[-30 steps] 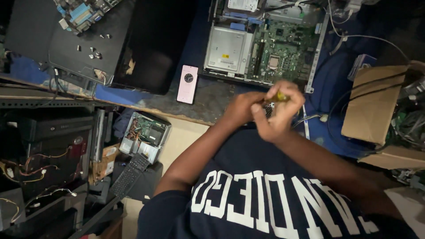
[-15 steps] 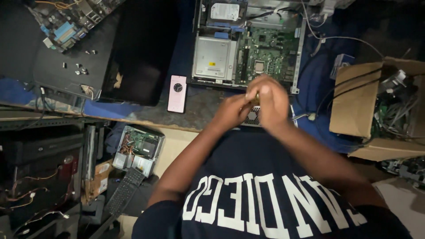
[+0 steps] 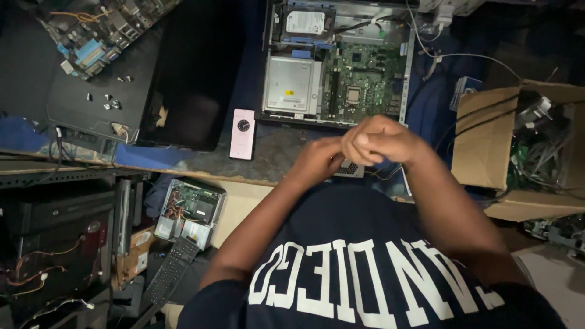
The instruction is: The person works at a cluttered electronics repair bench on an open desktop computer case. They remove a RAM module from the motherboard, brush it clean, unscrew components with a yellow-handled screwdriver, reposition a cooling fan, and continue unscrewing parts inside the case.
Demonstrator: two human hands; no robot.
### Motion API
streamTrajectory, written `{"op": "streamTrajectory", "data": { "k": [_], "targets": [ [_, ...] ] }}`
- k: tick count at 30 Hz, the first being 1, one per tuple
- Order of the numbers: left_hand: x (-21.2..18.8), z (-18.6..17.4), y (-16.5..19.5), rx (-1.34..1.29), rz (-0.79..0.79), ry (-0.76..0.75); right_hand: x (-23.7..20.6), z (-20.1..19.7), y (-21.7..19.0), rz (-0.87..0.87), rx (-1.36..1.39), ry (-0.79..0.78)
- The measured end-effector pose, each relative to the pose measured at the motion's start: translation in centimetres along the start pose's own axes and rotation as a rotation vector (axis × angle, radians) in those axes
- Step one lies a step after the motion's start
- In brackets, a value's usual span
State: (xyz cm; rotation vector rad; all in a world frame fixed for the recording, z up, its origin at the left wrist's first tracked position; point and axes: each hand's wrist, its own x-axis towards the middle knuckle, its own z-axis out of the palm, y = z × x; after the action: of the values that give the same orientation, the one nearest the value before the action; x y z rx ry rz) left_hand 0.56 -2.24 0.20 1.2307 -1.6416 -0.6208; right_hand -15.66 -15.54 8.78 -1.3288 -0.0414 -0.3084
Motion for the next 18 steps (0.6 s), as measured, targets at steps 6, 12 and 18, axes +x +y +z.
{"op": "streamTrajectory", "data": {
  "k": [6, 12, 18],
  "targets": [
    [0.1, 0.5, -1.1, 0.106, -0.162, 0.245, 2.3, 8.5, 0.0, -0.472, -0.675, 0.561],
    [-0.7, 0.1, -1.1, 0.027, -0.092, 0.025, 1.2, 7.1, 1.7, -0.315, -0.502, 0.331],
    [-0.9, 1.0, -2.0, 0.064, 0.073, -0.087, 0.8, 0.4, -0.1, -0.052, 0.004, -0.168]
  ]
}}
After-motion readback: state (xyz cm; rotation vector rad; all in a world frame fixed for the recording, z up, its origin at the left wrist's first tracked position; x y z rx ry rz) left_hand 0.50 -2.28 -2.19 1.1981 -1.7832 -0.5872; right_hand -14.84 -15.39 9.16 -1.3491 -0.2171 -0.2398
